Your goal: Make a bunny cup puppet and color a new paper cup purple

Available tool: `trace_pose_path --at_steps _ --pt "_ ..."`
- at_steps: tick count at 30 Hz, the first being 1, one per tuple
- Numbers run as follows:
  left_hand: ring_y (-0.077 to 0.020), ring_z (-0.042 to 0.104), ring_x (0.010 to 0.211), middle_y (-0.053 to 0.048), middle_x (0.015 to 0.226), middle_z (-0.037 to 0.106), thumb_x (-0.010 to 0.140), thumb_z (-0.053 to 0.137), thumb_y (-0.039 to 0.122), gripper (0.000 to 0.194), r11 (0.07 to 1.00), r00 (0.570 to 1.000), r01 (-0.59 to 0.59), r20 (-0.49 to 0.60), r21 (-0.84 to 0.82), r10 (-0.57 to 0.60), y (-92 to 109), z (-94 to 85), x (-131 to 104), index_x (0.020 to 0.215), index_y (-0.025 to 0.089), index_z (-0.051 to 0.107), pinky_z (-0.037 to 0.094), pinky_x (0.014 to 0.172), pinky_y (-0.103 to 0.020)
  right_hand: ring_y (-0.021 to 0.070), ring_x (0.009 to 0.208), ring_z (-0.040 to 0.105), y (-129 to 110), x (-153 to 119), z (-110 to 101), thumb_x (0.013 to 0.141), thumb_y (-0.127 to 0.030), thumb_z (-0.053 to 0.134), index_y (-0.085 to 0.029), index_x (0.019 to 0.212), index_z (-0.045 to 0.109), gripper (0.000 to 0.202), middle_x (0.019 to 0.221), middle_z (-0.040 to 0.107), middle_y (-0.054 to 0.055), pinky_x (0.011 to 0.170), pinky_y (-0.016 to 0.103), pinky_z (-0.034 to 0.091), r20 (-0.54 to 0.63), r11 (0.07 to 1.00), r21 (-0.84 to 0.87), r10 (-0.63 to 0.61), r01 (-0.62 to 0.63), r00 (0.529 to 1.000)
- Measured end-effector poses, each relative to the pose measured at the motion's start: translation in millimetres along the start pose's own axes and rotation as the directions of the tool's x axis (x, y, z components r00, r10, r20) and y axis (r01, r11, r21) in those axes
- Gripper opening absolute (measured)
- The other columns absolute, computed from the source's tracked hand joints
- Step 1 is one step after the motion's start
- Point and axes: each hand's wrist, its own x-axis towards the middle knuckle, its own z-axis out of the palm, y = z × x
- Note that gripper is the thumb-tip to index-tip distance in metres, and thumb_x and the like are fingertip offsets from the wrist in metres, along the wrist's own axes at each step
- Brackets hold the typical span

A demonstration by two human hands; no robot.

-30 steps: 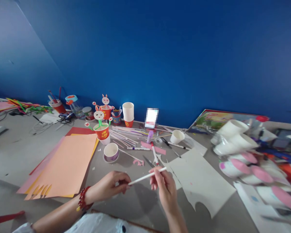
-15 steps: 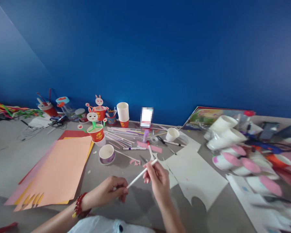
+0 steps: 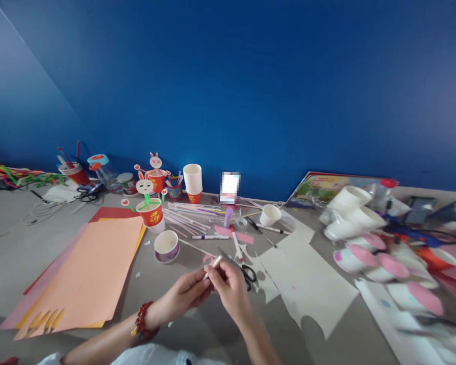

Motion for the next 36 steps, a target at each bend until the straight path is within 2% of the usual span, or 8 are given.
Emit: trace_pose_path --at_steps 4,10,13,15,19,25,31,36 --pt "-0.0054 0.022 0.045 0.009 0.057 0.035 0.091 0.058 0.061 0.044 0.960 0.999 0.039 -0.017 -0.279 -0.045 -6 -0.9 6 0.094 0.018 0.052 0.015 0.041 -0.021 0.0088 0.046 0.041 2 6 -1 0.094 -0.055 0.058 -0.019 0.084 0.064 0.038 0.056 0.047 -0.005 0.043 0.018 0.034 0.007 0.999 -0.028 0.025 -0.025 1.000" --pt "-0.0028 0.018 0.036 0.010 0.057 0.043 0.084 0.067 0.059 0.043 0.826 0.981 0.065 -0.116 -0.561 -0.156 -17 -12.8 18 0.089 0.021 0.047 0.008 0.036 -0.020 0.0099 0.049 0.047 9 24 1 0.098 -0.054 0.052 -0.019 0.096 0.065 0.037 0.059 0.050 -0.005 0.047 0.019 0.039 0.108 0.993 -0.116 0.019 -0.007 0.994" --pt "-0.0019 0.024 0.036 0.008 0.060 0.049 0.080 0.071 0.059 0.046 0.813 0.963 0.030 -0.202 -0.581 -0.179 -22 -19.4 22 0.085 0.018 0.049 0.010 0.038 -0.020 0.0140 0.058 0.058 22 30 12 0.099 -0.052 0.052 -0.019 0.104 0.064 0.035 0.066 0.059 -0.001 0.053 0.021 0.047 0.040 0.979 -0.195 -0.059 0.066 0.997" --pt "-0.0017 0.022 0.037 0.008 0.056 0.045 0.078 0.071 0.062 0.050 0.804 0.951 0.027 -0.232 -0.594 -0.203 -26 -21.7 24 0.081 0.017 0.049 0.011 0.039 -0.020 0.0175 0.070 0.066 33 29 19 0.099 -0.049 0.051 -0.019 0.108 0.063 0.033 0.076 0.067 0.003 0.064 0.024 0.054 -0.030 0.966 -0.224 -0.142 0.132 0.989" --pt "-0.0021 0.018 0.036 0.010 0.050 0.038 0.078 0.069 0.063 0.050 0.761 0.948 0.093 -0.178 -0.642 -0.266 -32 -20.5 22 0.075 0.018 0.047 0.010 0.040 -0.021 0.0209 0.092 0.072 49 20 26 0.101 -0.044 0.049 -0.023 0.111 0.065 0.028 0.100 0.073 0.008 0.083 0.028 0.058 -0.010 0.972 -0.166 -0.173 0.169 0.985" --pt "-0.0028 0.016 0.035 0.010 0.055 0.040 0.084 0.071 0.045 0.034 0.732 0.974 0.075 -0.109 -0.677 -0.201 -32 -22.2 21 0.091 0.019 0.050 0.007 0.038 -0.020 0.0225 0.093 0.074 54 18 24 0.099 -0.047 0.053 -0.021 0.113 0.066 0.032 0.106 0.075 0.012 0.080 0.028 0.061 -0.051 0.985 -0.098 -0.146 0.141 0.988" --pt "-0.0025 0.012 0.037 0.011 0.053 0.032 0.086 0.071 0.051 0.041 0.698 0.980 0.099 -0.052 -0.709 -0.191 -40 -29.3 22 0.081 0.020 0.043 0.007 0.036 -0.018 0.0229 0.086 0.074 41 17 24 0.100 -0.045 0.054 -0.023 0.111 0.069 0.029 0.096 0.075 0.009 0.080 0.031 0.061 -0.023 0.982 -0.121 -0.152 0.148 0.988" --pt "-0.0023 0.015 0.035 0.011 0.053 0.035 0.091 0.066 0.047 0.033 0.674 0.992 0.042 -0.051 -0.738 -0.118 -45 -26.9 21 0.087 0.020 0.047 0.010 0.035 -0.017 0.0244 0.102 0.072 45 15 23 0.101 -0.040 0.053 -0.026 0.113 0.069 0.024 0.110 0.075 0.009 0.089 0.033 0.059 -0.028 0.977 -0.115 -0.182 0.178 0.983"
